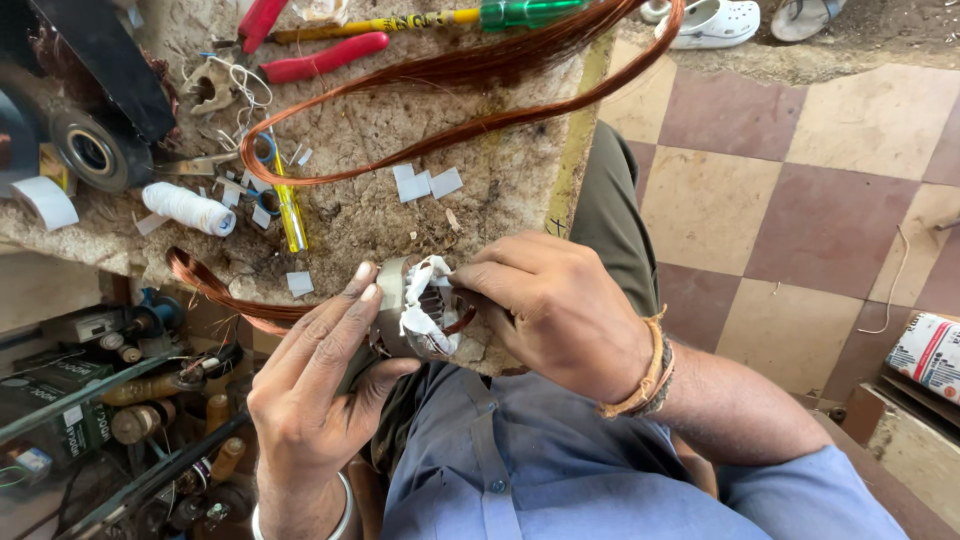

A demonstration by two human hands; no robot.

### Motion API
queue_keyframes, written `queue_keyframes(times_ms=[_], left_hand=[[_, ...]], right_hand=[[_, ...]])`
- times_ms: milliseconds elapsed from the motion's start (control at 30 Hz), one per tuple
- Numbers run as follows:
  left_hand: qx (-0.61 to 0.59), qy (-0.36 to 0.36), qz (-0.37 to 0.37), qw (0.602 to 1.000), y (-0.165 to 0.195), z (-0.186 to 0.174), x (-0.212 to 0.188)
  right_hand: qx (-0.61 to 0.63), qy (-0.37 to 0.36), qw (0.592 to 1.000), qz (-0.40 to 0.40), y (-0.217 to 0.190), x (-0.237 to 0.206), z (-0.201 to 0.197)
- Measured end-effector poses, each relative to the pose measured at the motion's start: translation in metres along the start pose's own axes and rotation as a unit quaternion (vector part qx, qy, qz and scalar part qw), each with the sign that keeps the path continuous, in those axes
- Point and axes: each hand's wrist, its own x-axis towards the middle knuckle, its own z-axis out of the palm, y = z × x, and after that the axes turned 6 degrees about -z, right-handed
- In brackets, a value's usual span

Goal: The person winds copper wire around a motor stator, using pliers to strip and align the wire ends. They insert the wire into the stator slots and secure it with white tape, repeating the process for multiple slots.

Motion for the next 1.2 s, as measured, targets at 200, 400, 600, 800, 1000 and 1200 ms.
queue_keyframes(times_ms=[200, 400, 600, 800, 1000, 1200], left_hand=[[-0.010, -0.007, -0.004, 1.000, -0.0009, 0.0008, 0.0007], [-0.007, -0.011, -0.016, 1.000, 0.0043, 0.0011, 0.0030], [-0.034, -0.008, -0.017, 0.999, -0.0003, 0.0029, 0.0014], [-0.035, -0.012, -0.021, 0.999, -0.0020, 0.0017, 0.0003], [-0.027, -0.005, -0.027, 0.999, 0.0008, 0.0042, 0.0009], [-0.027, -0.003, -0.027, 0.999, 0.0019, 0.0051, 0.0006]], right_hand=[[-0.012, 0.023, 1.000, -0.001, -0.0002, -0.0004, 0.0071], [-0.045, 0.020, 0.998, -0.030, -0.0022, 0.0045, 0.0104], [-0.003, 0.047, 0.999, 0.007, -0.0018, 0.0007, 0.0052], [-0.052, 0.030, 0.998, -0.011, -0.0011, 0.0040, 0.0104], [-0.094, -0.008, 0.995, -0.021, -0.0048, 0.0053, 0.0086], [-0.054, 0.015, 0.998, 0.003, -0.0032, 0.0068, 0.0080]])
